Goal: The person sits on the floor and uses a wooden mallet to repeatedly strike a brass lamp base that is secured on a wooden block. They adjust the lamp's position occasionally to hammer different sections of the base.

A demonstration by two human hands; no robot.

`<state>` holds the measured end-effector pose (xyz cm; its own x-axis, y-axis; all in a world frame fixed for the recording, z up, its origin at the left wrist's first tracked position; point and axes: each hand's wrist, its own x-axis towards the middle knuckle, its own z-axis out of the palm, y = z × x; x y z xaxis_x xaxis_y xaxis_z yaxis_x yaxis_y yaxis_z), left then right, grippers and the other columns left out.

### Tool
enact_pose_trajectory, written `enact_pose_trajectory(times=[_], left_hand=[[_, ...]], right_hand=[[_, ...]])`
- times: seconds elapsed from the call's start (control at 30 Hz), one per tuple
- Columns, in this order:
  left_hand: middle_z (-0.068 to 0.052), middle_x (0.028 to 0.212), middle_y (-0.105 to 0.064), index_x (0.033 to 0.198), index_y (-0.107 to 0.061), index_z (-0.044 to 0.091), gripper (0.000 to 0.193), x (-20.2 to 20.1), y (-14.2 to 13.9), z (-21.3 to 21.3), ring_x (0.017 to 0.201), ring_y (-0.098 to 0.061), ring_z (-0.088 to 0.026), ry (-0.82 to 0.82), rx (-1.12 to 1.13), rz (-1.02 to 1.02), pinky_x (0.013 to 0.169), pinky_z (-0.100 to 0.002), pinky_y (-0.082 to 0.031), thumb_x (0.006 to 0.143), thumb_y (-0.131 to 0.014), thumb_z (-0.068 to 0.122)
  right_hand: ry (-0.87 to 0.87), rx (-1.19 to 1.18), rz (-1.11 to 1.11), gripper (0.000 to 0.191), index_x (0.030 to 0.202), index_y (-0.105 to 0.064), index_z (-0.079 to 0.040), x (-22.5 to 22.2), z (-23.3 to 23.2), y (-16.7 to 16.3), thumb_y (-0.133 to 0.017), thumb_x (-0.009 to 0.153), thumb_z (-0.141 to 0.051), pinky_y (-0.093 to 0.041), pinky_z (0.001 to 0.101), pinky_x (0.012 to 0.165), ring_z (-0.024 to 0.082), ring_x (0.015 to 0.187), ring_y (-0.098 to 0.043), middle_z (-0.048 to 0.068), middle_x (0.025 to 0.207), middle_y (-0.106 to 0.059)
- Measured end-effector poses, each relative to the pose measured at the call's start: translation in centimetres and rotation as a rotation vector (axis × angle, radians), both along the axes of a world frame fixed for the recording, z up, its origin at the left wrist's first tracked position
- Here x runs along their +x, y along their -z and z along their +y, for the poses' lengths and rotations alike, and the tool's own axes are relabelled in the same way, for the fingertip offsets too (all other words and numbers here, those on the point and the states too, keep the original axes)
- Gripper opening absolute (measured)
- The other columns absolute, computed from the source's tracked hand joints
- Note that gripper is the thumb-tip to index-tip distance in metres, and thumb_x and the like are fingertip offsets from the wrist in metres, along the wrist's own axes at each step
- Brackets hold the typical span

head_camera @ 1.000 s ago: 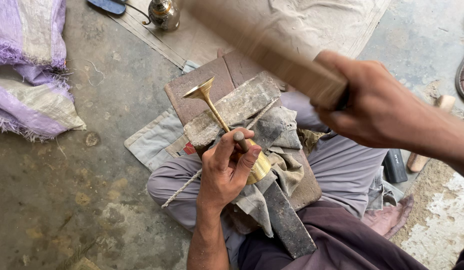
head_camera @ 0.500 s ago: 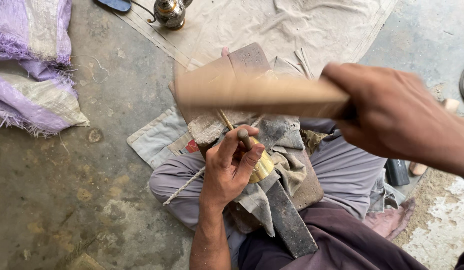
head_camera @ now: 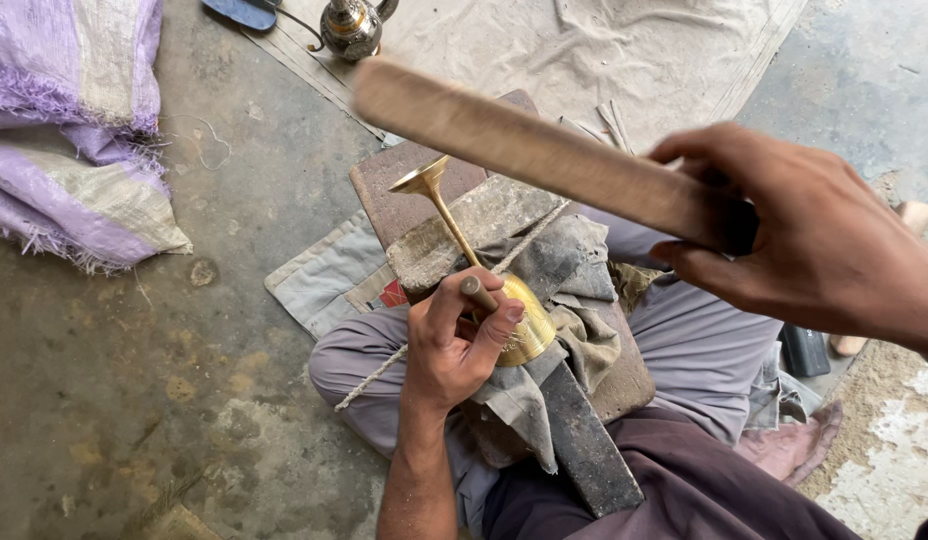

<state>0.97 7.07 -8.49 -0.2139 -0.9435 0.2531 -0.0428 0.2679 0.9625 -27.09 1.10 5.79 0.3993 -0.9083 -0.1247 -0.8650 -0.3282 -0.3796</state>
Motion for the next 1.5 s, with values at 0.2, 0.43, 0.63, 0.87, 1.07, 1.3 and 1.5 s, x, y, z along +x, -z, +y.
enact_pose_trajectory(times=[0.2, 0.43, 0.63, 0.87, 1.07, 1.3, 1.5], left_hand=[[-0.002, 0.082, -0.071, 0.119, -0.058, 0.004, 0.026, -0.4, 0.8, 0.6, 0.066, -0.068, -0.005, -0.069, -0.037, 0.044, 0.053, -0.019, -0.054, 0.104, -0.072, 0.020], [-0.005, 0.086, -0.075, 0.118, -0.059, 0.005, 0.022, -0.3, 0.8, 0.3, 0.077, -0.075, -0.012, -0.031, -0.065, 0.026, 0.061, -0.023, -0.060, 0.106, -0.070, 0.020], [-0.005, 0.084, -0.073, 0.126, -0.054, 0.002, 0.031, -0.4, 0.4, 0.3, 0.082, -0.078, -0.012, -0.039, -0.019, 0.065, 0.064, -0.023, -0.063, 0.107, -0.067, 0.022], [-0.007, 0.086, -0.074, 0.117, -0.061, 0.005, 0.021, -0.4, 0.8, 0.6, 0.077, -0.075, -0.013, -0.051, -0.027, 0.026, 0.059, -0.023, -0.060, 0.106, -0.069, 0.021], [-0.005, 0.085, -0.074, 0.124, -0.062, 0.003, 0.029, -0.5, 1.2, 0.6, 0.074, -0.073, -0.012, -0.051, -0.059, 0.006, 0.058, -0.022, -0.057, 0.103, -0.069, 0.022], [-0.004, 0.086, -0.075, 0.124, -0.058, 0.004, 0.028, -0.2, 0.3, 0.6, 0.081, -0.077, -0.012, -0.037, 0.012, 0.036, 0.062, -0.022, -0.060, 0.106, -0.068, 0.023], [-0.002, 0.084, -0.075, 0.124, -0.060, 0.005, 0.029, -0.3, 0.8, 0.6, 0.074, -0.074, -0.009, -0.036, 0.031, 0.022, 0.058, -0.021, -0.057, 0.104, -0.069, 0.024]], right_hand=[[-0.112, -0.044, -0.120, 0.057, 0.134, -0.056, -0.007, 0.8, 0.0, 0.2, -0.076, 0.082, -0.019, -0.057, 0.0375, 0.065, 0.022, 0.078, -0.064, 0.013, 0.098, -0.064], [-0.207, -0.095, 0.408, 0.028, 0.120, -0.061, -0.013, 2.6, -1.9, 0.0, -0.062, 0.093, -0.017, -0.049, 0.0296, 0.052, 0.014, 0.057, -0.057, 0.001, 0.081, -0.067], [-0.181, -0.058, 0.369, 0.026, 0.116, -0.062, -0.013, 2.8, -2.6, 0.0, -0.063, 0.090, -0.012, -0.048, 0.0311, 0.053, 0.016, 0.061, -0.056, 0.002, 0.084, -0.068], [-0.190, -0.159, 0.271, 0.019, 0.112, -0.062, -0.010, 3.0, -2.9, -0.6, -0.064, 0.092, -0.009, -0.049, 0.0353, 0.054, 0.017, 0.055, -0.057, 0.005, 0.077, -0.065], [-0.163, 0.004, 0.438, 0.010, 0.108, -0.059, -0.013, 2.8, -3.0, 0.0, -0.060, 0.098, -0.016, -0.057, 0.0369, 0.058, 0.019, 0.058, -0.060, 0.003, 0.069, -0.064], [-0.047, 0.113, 0.023, 0.021, 0.108, -0.058, -0.005, 2.4, -3.0, 0.0, -0.059, 0.087, -0.001, -0.055, 0.0326, 0.054, 0.018, 0.061, -0.062, 0.005, 0.086, -0.068], [0.059, 0.200, 0.198, 0.023, 0.112, -0.057, -0.011, 3.0, -3.1, -0.3, -0.069, 0.092, -0.014, -0.054, 0.0365, 0.053, 0.021, 0.052, -0.063, 0.007, 0.072, -0.063]])
